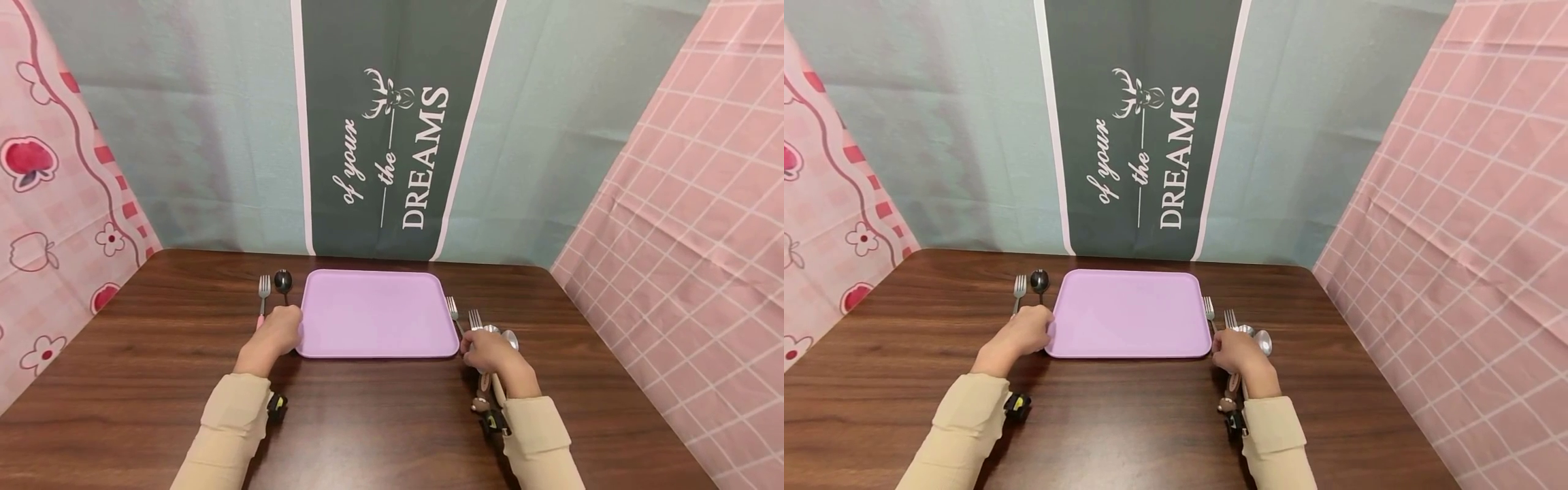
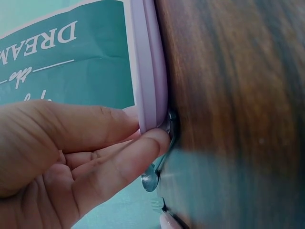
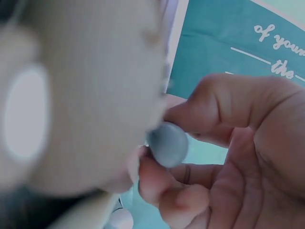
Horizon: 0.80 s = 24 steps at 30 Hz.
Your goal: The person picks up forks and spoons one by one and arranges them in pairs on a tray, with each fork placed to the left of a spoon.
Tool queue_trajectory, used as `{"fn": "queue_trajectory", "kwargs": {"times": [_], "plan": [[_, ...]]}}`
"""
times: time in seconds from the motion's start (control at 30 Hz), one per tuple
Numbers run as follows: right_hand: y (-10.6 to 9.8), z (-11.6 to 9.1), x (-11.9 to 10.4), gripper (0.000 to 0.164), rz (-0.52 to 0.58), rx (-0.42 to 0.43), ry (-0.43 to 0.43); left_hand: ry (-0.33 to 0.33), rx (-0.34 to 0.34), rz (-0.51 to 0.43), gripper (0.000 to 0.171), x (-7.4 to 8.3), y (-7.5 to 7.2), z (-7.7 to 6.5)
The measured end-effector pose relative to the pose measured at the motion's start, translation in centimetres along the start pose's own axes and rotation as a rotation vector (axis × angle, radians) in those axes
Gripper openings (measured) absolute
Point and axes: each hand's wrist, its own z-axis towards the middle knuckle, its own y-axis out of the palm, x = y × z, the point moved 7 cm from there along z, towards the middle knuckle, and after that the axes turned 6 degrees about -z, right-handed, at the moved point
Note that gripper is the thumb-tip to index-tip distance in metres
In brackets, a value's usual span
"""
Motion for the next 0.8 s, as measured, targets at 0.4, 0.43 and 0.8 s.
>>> {"fn": "queue_trajectory", "kwargs": {"times": [0.4, 0.43, 0.8], "plan": [[-0.35, -0.27, -0.05, 0.007, 0.012, 0.014, -0.013, 0.015, 0.013, -0.005, 0.012, -0.26, 0.18, 0.06], [-0.3, -0.29, -0.05, 0.007, 0.022, 0.01, -0.008, 0.015, 0.014, -0.002, 0.012, -0.28, 0.2, 0.07], [-0.18, -0.23, -0.01, 0.011, 0.055, 0.011, 0.018, 0.012, 0.031, -0.012, 0.02, -0.3, -0.06, -0.08]]}}
